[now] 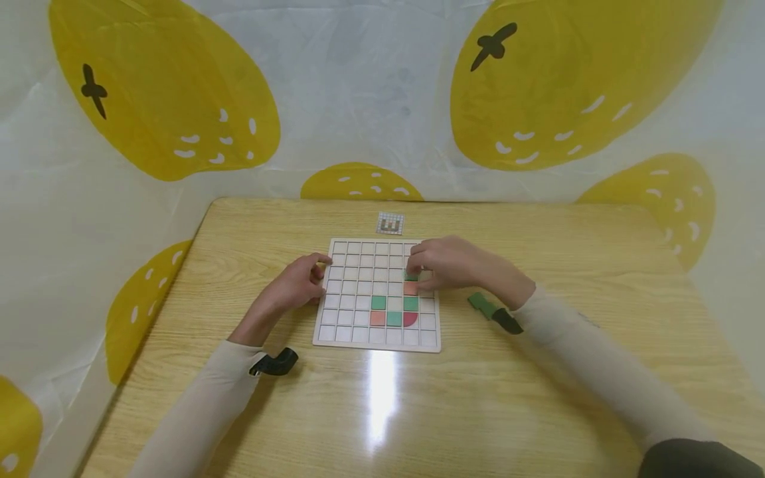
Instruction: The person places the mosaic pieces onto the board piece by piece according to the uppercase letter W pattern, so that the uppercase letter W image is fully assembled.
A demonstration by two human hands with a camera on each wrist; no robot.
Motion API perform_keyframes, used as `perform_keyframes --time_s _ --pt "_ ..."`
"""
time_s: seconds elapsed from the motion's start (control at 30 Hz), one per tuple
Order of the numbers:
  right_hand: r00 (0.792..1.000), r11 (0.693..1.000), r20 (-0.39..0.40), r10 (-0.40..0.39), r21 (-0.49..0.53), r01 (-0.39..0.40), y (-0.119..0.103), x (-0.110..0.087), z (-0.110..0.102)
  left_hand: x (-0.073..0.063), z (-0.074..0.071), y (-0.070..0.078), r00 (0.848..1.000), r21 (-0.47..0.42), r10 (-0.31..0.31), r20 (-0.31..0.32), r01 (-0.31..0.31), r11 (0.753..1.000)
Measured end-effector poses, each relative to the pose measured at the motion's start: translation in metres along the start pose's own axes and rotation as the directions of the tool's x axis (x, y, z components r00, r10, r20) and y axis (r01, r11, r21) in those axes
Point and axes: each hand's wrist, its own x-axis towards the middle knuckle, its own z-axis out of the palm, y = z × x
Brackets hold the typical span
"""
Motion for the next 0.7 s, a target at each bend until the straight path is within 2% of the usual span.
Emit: perform_keyframes --time_s 0.2,0.37,0.7 --pt "0.998 0.998 -0.013 0.067 0.003 -0.067 0.011 -0.015 -0.001 0.000 0.000 0.000 1.000 -0.007 -0.011 -0.002 0.011 1.000" --pt "0.995 0.996 -0.059 0.086 -0.016 -0.087 0.019 -0.027 0.001 0.001 0.000 -0.001 1.000 0.003 -0.004 -0.007 0.004 1.000" --pt "0.986 0.989 -0.079 0.145 -0.019 -0.147 0.030 -0.045 0.003 0.000 -0.001 0.001 1.000 0.003 0.006 -0.002 -0.006 1.000"
